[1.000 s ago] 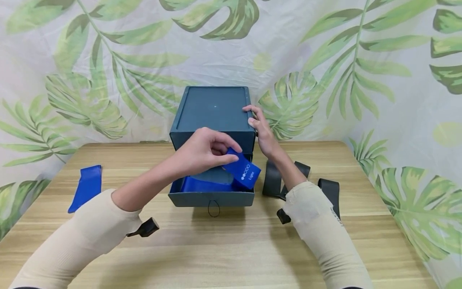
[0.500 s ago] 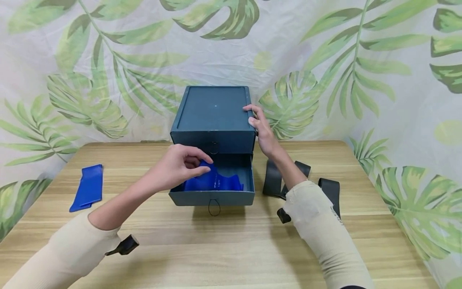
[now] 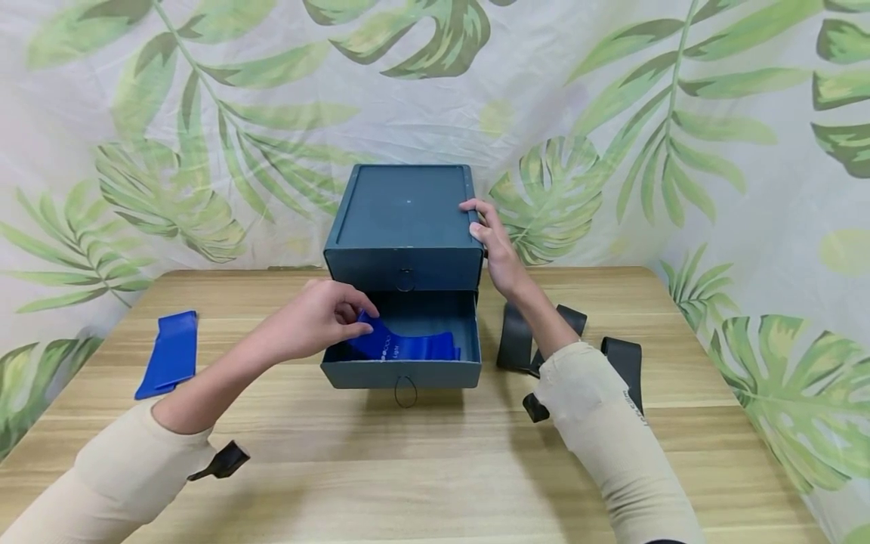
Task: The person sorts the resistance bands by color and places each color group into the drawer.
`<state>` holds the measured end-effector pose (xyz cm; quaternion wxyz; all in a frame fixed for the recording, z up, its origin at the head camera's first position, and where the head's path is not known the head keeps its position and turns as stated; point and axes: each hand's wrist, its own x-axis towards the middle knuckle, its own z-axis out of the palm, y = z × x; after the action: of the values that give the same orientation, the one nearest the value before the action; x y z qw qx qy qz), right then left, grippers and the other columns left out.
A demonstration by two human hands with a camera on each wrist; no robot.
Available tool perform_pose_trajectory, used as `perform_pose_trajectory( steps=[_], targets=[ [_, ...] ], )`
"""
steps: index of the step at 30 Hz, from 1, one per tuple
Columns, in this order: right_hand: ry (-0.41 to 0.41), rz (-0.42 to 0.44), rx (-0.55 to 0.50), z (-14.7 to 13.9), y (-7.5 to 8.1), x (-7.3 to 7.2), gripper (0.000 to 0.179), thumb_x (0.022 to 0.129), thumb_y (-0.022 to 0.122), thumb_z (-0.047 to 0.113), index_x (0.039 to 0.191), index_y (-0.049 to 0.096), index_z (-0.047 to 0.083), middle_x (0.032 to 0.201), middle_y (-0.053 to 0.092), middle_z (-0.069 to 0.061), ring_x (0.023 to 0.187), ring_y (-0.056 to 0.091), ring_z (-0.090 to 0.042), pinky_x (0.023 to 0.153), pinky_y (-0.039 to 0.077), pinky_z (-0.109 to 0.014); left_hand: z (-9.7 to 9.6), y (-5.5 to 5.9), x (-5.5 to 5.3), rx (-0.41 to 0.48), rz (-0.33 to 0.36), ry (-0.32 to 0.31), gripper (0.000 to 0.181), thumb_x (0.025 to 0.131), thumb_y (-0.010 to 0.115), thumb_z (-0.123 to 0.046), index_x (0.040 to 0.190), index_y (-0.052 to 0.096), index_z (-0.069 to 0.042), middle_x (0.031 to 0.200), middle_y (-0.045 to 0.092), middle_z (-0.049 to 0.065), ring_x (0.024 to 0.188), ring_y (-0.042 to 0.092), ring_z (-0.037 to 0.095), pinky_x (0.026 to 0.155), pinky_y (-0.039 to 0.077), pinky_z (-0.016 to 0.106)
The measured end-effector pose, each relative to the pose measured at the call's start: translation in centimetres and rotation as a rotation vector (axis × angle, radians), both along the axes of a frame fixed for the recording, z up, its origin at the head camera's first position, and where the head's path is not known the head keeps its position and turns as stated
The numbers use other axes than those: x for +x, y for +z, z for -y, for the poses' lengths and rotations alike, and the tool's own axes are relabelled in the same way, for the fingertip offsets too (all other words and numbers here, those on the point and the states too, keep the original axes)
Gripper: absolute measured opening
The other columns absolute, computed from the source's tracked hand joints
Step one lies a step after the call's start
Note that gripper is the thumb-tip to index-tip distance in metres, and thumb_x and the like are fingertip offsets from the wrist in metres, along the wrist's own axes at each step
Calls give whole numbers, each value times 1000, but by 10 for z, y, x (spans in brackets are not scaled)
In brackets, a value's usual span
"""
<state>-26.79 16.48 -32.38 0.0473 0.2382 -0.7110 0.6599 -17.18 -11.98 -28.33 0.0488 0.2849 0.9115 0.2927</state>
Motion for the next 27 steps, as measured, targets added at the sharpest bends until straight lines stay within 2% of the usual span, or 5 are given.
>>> perform_pose_trajectory(
  steps=[13,17,22,24,27],
  targets=[
    [6,-1,-10,0,0,-2,54,101,33,28,147,35,-1,165,21,-17,132,39,-32,96,40,-34,4,-1,0,-70,-17,15,15,93,72,5,106,77,6,105,71,19,90,73,28,78,63,39],
    [12,-1,-9,0,-1,-1,55,101,33,29,147,35,-1,165,21,-16,133,38,-33,97,40,-34,10,0,2,-37,-51,9,13,92,72,6,103,77,6,105,70,18,89,73,28,77,63,38],
    [10,-6,-12,1,0,0,55,101,33,29,147,35,-1,165,20,-15,135,37,-34,99,38,-36,33,4,0,76,-124,18,10,90,73,7,99,78,4,102,73,18,86,74,30,73,63,41],
    [9,-7,-11,1,0,-1,54,101,33,29,147,36,-1,165,20,-15,136,36,-34,100,38,-37,48,3,-4,110,-143,47,10,90,74,7,99,78,5,100,75,19,84,75,31,71,63,42],
    [7,-5,-13,0,0,-2,54,101,33,28,147,36,0,165,20,-15,136,37,-34,100,38,-37,76,-3,-13,113,-145,135,10,92,73,4,101,77,6,98,76,21,83,75,33,67,62,33]
  ],
)
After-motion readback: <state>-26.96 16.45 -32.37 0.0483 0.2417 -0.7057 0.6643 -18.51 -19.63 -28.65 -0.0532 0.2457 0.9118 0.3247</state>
